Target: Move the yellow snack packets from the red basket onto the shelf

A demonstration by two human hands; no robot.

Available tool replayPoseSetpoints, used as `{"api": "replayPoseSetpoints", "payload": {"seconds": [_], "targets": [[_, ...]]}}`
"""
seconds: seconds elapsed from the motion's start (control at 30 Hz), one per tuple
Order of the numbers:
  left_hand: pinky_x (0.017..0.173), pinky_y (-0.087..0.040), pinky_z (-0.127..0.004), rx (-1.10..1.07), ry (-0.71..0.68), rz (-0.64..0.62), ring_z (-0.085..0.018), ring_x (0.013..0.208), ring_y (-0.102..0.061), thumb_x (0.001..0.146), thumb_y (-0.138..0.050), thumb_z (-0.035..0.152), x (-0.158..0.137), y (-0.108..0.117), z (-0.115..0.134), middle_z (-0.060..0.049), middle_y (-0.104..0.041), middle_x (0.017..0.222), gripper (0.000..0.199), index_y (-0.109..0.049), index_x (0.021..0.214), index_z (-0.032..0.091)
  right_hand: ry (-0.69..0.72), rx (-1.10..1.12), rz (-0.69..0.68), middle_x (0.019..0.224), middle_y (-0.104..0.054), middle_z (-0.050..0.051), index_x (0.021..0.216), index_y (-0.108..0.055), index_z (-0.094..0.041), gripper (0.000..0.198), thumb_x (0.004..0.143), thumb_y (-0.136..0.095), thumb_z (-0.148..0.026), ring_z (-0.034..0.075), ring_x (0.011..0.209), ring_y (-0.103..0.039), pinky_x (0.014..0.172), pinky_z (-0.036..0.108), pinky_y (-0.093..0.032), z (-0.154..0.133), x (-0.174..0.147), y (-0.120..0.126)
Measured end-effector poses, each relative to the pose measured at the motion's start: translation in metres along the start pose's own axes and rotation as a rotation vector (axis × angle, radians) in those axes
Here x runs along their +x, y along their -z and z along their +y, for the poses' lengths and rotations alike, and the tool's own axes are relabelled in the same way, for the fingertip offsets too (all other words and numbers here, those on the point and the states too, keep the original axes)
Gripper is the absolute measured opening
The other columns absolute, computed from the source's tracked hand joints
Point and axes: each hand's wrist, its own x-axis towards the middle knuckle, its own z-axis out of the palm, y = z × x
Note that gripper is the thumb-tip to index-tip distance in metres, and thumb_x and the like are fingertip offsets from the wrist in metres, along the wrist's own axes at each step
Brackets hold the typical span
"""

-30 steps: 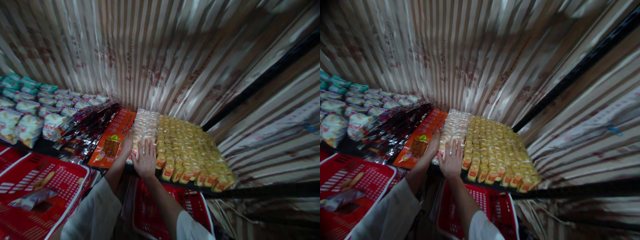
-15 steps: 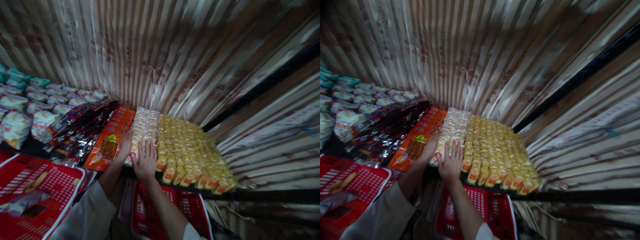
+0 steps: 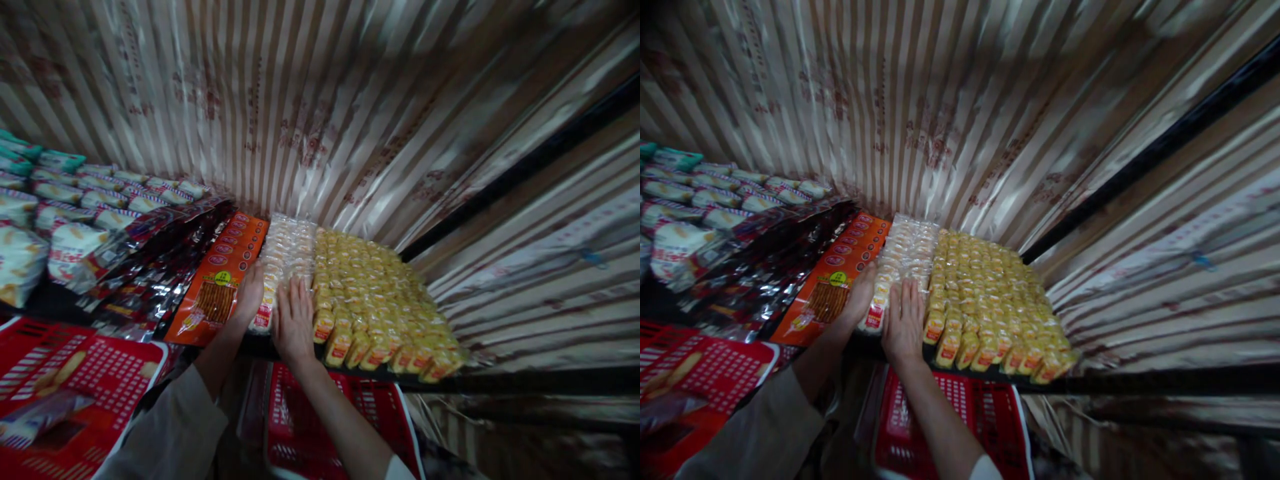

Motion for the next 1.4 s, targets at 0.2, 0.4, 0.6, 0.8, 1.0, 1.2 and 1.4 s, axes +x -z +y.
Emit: {"api": "replayPoseSetpoints", "payload": {"seconds": [0.2, 0.4, 0.6, 0.8, 1.0, 1.2, 1.4], "targets": [[0.113, -0.022, -0.033, 0.050, 0.079, -0.056, -0.017, 0.134, -0.033, 0.094, -0.019, 0.043, -0.002, -0.001, 0.009, -0.012, -0.041, 0.142, 0.056, -0.047, 0.130, 0.010, 0.062, 0.014, -0.021, 0.144, -0.035, 0.019, 0.134, -0.043, -0.007, 0.045, 0.091, -0.039, -0.023, 0.026, 0.141, -0.011, 0.108, 0.049, -0.027, -0.003, 0.011, 0.008], [0.115, -0.019, -0.037, 0.041, 0.054, -0.056, -0.018, 0.137, -0.027, 0.094, -0.019, 0.041, -0.002, -0.008, 0.006, -0.014, -0.034, 0.145, 0.055, -0.042, 0.133, 0.009, 0.062, -0.008, -0.154, 0.146, -0.034, 0.015, 0.137, -0.039, -0.009, 0.048, 0.092, -0.035, -0.023, 0.026, 0.140, -0.016, 0.110, 0.046, -0.024, -0.001, 0.046, 0.012], [0.115, -0.018, -0.037, 0.015, 0.075, -0.049, -0.019, 0.137, -0.025, 0.094, -0.018, 0.040, 0.001, -0.014, -0.001, -0.014, -0.033, 0.146, 0.055, -0.041, 0.134, 0.009, 0.023, -0.027, -0.327, 0.149, -0.026, 0.016, 0.139, -0.037, -0.009, 0.053, 0.088, -0.042, -0.020, 0.028, 0.140, -0.015, 0.110, 0.046, -0.023, 0.002, 0.073, 0.007], [0.116, -0.018, -0.037, 0.069, 0.110, -0.050, -0.020, 0.136, -0.028, 0.095, -0.020, 0.036, 0.000, -0.017, 0.005, -0.015, -0.034, 0.144, 0.054, -0.041, 0.134, 0.007, -0.004, -0.011, -0.392, 0.149, -0.026, 0.016, 0.140, -0.035, -0.007, 0.055, 0.087, -0.042, -0.019, 0.029, 0.140, -0.015, 0.112, 0.046, -0.017, 0.004, 0.073, -0.001], [0.116, -0.016, -0.036, 0.126, 0.114, -0.073, -0.020, 0.137, -0.026, 0.095, -0.018, 0.035, -0.002, -0.019, 0.006, -0.016, -0.032, 0.146, 0.056, -0.035, 0.137, 0.002, -0.001, -0.018, -0.357, 0.148, -0.029, 0.015, 0.139, -0.036, -0.007, 0.053, 0.088, -0.041, -0.018, 0.028, 0.140, -0.015, 0.112, 0.045, -0.018, 0.006, 0.070, -0.003], [0.112, -0.025, -0.041, 0.272, 0.044, -0.055, -0.024, 0.133, -0.035, 0.094, -0.021, 0.039, 0.000, -0.017, 0.014, -0.019, -0.042, 0.139, 0.054, -0.047, 0.128, 0.006, 0.006, 0.014, -0.344, 0.145, -0.034, 0.015, 0.136, -0.041, -0.008, 0.052, 0.086, -0.045, -0.020, 0.027, 0.138, -0.021, 0.111, 0.043, -0.022, 0.008, 0.074, 0.000], [0.109, -0.029, -0.038, 0.373, -0.104, 0.057, -0.024, 0.131, -0.039, 0.093, -0.027, 0.036, 0.004, -0.010, 0.027, -0.017, -0.052, 0.131, 0.044, -0.060, 0.110, 0.012, 0.029, 0.023, -0.327, 0.141, -0.042, 0.016, 0.134, -0.045, -0.010, 0.051, 0.084, -0.047, -0.018, 0.030, 0.135, -0.029, 0.108, 0.044, -0.028, 0.009, 0.080, 0.007]]}}
